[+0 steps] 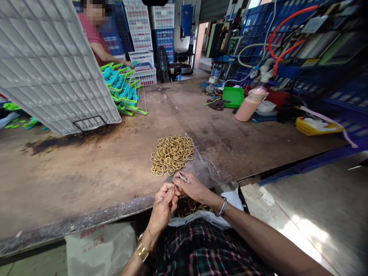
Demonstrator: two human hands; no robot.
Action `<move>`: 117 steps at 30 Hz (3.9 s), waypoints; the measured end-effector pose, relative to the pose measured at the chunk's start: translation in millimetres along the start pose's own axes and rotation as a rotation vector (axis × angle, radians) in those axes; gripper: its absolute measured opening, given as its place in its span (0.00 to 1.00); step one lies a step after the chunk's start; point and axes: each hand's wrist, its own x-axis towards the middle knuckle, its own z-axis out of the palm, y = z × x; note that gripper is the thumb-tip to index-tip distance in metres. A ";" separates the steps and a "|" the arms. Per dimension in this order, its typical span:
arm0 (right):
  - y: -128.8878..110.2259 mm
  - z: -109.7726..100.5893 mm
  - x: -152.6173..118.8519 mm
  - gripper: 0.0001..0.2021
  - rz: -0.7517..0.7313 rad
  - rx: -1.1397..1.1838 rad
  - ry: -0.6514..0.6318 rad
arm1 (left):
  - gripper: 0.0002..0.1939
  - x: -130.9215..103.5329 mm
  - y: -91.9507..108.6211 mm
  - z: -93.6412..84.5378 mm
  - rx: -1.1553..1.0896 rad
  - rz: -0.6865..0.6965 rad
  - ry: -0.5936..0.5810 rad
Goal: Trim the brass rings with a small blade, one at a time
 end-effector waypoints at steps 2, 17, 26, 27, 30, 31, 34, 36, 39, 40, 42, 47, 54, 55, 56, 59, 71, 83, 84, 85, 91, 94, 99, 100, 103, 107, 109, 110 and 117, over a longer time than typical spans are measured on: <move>-1.4 -0.3 -0.6 0.11 0.003 -0.012 0.005 | 0.12 -0.4 0.5 0.8 -0.005 -0.005 0.000; 4.6 -1.2 -10.6 0.11 -0.113 -0.731 -0.037 | 0.11 -0.8 -0.2 -1.7 0.002 0.023 0.038; -3.9 2.2 -13.6 0.12 -0.018 -0.869 -0.094 | 0.13 -3.3 -1.7 -2.3 0.026 0.029 0.044; -3.8 2.1 -13.5 0.11 -0.014 -0.874 -0.094 | 0.13 -3.5 -1.4 -2.3 0.029 0.030 0.042; -3.1 1.8 -13.7 0.11 -0.015 -0.886 -0.088 | 0.12 -3.8 -0.9 -2.6 0.035 0.034 0.040; -3.0 1.7 -13.8 0.11 -0.017 -0.888 -0.088 | 0.13 -3.7 -1.1 -3.0 0.038 0.035 0.040; -3.8 1.7 -13.6 0.10 -0.005 -0.895 -0.117 | 0.14 -3.0 -2.7 -5.1 0.066 0.038 0.039; -5.2 2.1 -13.0 0.10 0.008 -0.899 -0.155 | 0.14 -2.4 -4.7 -7.1 0.091 0.049 0.039; -7.0 2.4 -11.3 0.10 0.017 -0.926 -0.196 | 0.14 -3.2 -6.8 -9.0 0.109 0.060 0.039; -6.6 1.9 -10.6 0.10 0.015 -0.942 -0.197 | 0.14 -4.3 -6.6 -8.8 0.108 0.056 0.039; -2.8 -0.9 -9.0 0.11 0.024 -0.986 -0.170 | 0.14 -8.0 -4.1 -6.8 0.103 0.041 0.030; 22.4 -15.8 -5.7 0.12 0.104 -1.046 -0.012 | 0.14 -13.7 9.4 1.4 -0.053 -0.024 -0.024; 32.2 -7.3 0.6 0.10 0.039 -0.898 0.135 | 0.16 0.7 5.7 -7.4 -0.246 -0.109 0.185; 30.2 -4.2 2.6 0.11 0.051 -0.904 0.138 | 0.15 1.3 4.3 -8.9 -0.267 -0.118 0.192; 28.4 -1.6 4.7 0.11 0.067 -0.917 0.138 | 0.14 1.5 3.3 -10.3 -0.289 -0.123 0.189; 25.3 2.2 10.4 0.11 0.100 -0.948 0.130 | 0.14 1.6 3.4 -14.0 -0.355 -0.144 0.147; 33.0 -7.5 12.4 0.05 0.028 -0.503 0.169 | 0.11 9.7 6.5 -14.0 -0.421 -0.189 0.228; 21.9 2.5 3.5 0.07 0.285 0.478 -0.048 | 0.10 7.3 -1.1 -3.5 0.547 0.281 0.125; 21.1 3.4 2.9 0.07 0.280 0.474 -0.045 | 0.10 7.3 -0.3 -2.5 0.547 0.282 0.119; 20.8 4.3 2.6 0.07 0.270 0.452 -0.031 | 0.10 7.3 0.3 -1.6 0.531 0.269 0.122; 21.7 7.7 4.6 0.10 0.158 0.190 0.059 | 0.14 6.3 -1.4 -0.5 0.248 0.017 0.105; 19.5 8.0 5.3 0.09 0.113 0.073 0.090 | 0.15 5.6 -2.5 -1.3 0.223 0.005 0.081; 16.6 8.8 5.1 0.09 0.093 -0.005 0.095 | 0.14 4.7 -2.6 -1.5 0.115 -0.029 0.071; 16.3 9.1 4.9 0.09 0.093 -0.007 0.094 | 0.14 4.5 -2.3 -1.3 0.082 -0.037 0.068; 14.7 9.4 4.4 0.09 0.084 -0.001 0.086 | 0.13 3.6 -1.3 -0.7 0.002 -0.048 0.050; 11.7 7.1 4.5 0.11 0.051 -0.003 0.060 | 0.13 2.7 -0.1 0.1 -0.062 -0.066 0.034; 11.5 5.4 4.5 0.11 0.031 -0.048 0.072 | 0.13 2.8 0.4 0.4 -0.068 -0.066 0.040; 12.1 4.6 4.2 0.11 0.020 -0.098 0.089 | 0.14 3.0 0.6 0.6 -0.065 -0.065 0.048; 16.9 5.4 -6.1 0.09 -0.039 -0.768 -0.038 | 0.15 4.2 0.6 0.3 0.014 -0.030 0.084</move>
